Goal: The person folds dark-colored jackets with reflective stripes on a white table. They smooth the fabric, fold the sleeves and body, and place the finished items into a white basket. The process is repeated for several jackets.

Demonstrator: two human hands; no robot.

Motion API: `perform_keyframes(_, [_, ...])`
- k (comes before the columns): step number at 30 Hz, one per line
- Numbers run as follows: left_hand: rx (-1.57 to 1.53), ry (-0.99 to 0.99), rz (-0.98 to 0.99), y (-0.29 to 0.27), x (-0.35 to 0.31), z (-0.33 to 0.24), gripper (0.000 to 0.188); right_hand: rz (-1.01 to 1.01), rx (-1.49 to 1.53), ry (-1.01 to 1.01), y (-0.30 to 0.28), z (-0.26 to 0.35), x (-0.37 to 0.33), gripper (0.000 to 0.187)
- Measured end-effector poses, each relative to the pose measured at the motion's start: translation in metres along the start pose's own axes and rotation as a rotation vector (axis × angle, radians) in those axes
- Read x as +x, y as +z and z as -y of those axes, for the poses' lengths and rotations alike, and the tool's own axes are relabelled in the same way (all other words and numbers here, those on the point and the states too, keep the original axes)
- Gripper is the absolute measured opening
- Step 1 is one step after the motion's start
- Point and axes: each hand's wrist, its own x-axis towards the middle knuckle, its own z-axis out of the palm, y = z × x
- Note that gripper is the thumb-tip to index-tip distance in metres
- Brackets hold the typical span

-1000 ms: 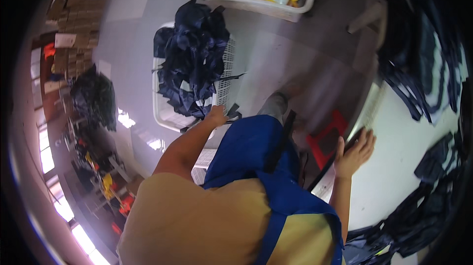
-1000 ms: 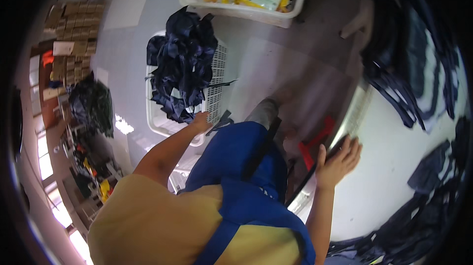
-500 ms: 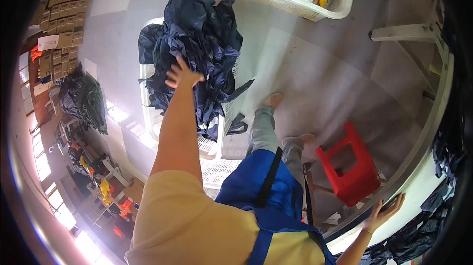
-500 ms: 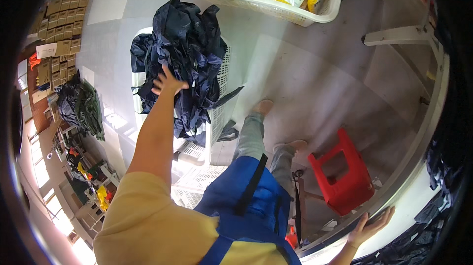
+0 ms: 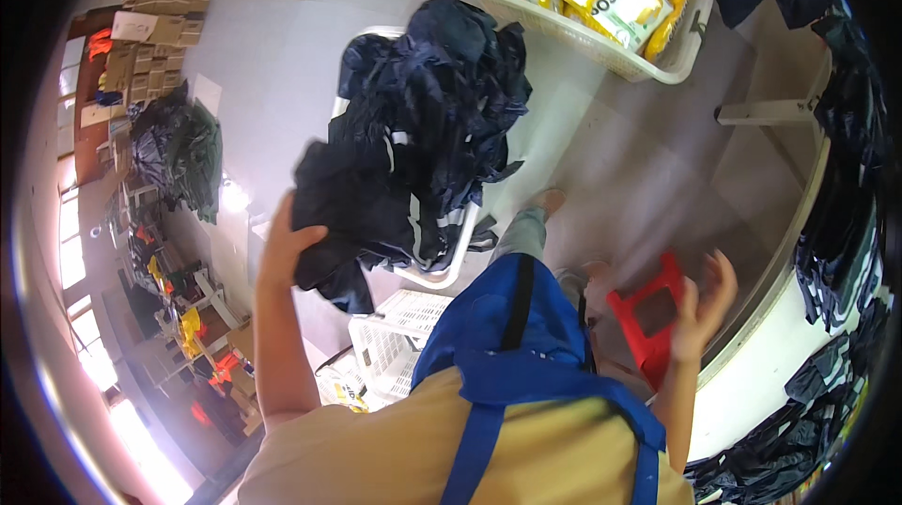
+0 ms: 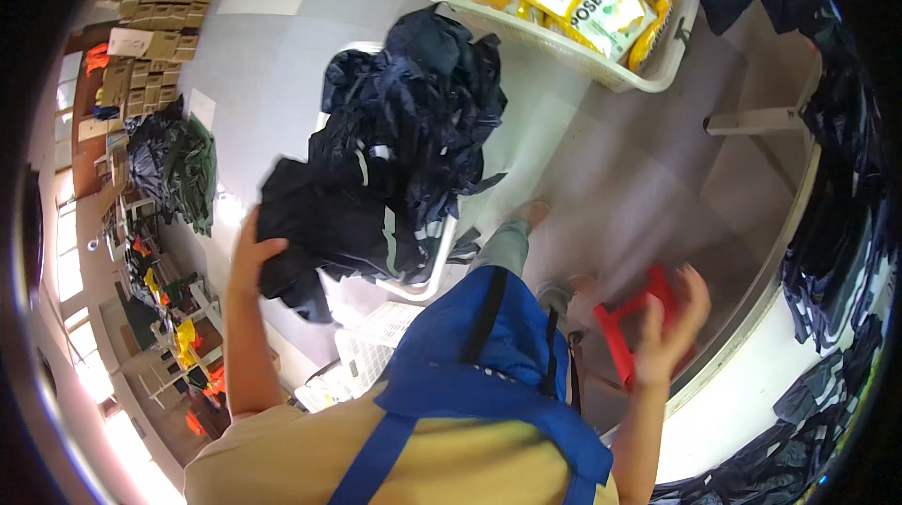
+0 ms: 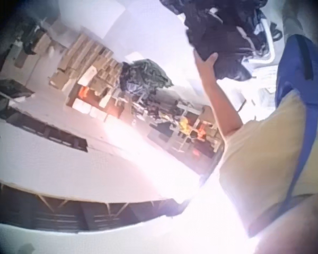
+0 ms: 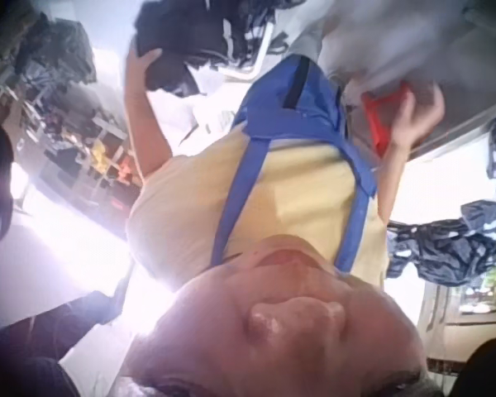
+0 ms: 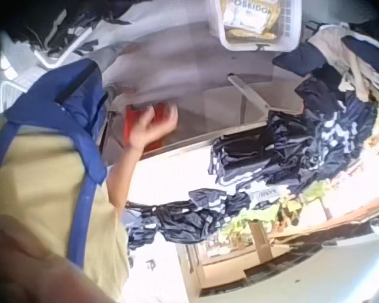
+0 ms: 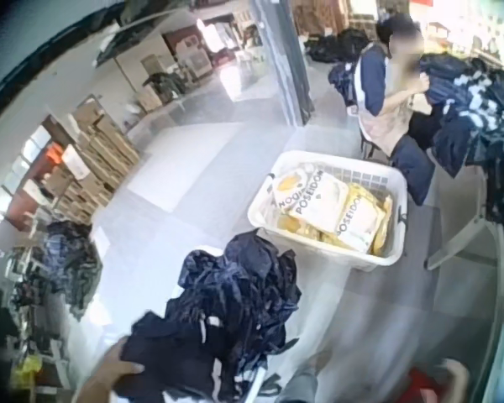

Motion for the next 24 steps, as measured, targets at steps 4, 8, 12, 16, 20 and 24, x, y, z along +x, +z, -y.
perform_keyframes(4, [-0.532,0.408,0.457,0.034,-0.092,-0.136,0.074,0.438,0.266,-0.435,0.089,0.137,0.031,0.111])
perform_keyframes(8, [-0.148,0.834,1.003,0.108,-0.126,-0.214,0.068,0.264,0.022,-1.002,0.101,0.212,0.095,0.103])
perform_keyframes(12, [-0.537,0.734,1.006,0.148,-0.122,-0.22,0.069,-0.048,-0.121,-0.827,-0.042,0.225,0.1,0.093])
perform_keyframes(16, [0.271,0.4,1.816,0.213,-0.095,-0.18,0.042,-0.618,-0.285,-0.506,-0.236,0.172,-0.018,0.084])
perform_keyframes(20, [0.664,0.476,2.177,0.375,-0.186,-0.076,0.05,-1.129,-0.42,0.002,-0.363,0.051,-0.222,0.075])
perform_keyframes(24, [1.174,1.078,2.188,0.506,-0.301,-0.037,0.046,-1.47,-0.461,0.696,-0.368,-0.06,-0.477,0.066])
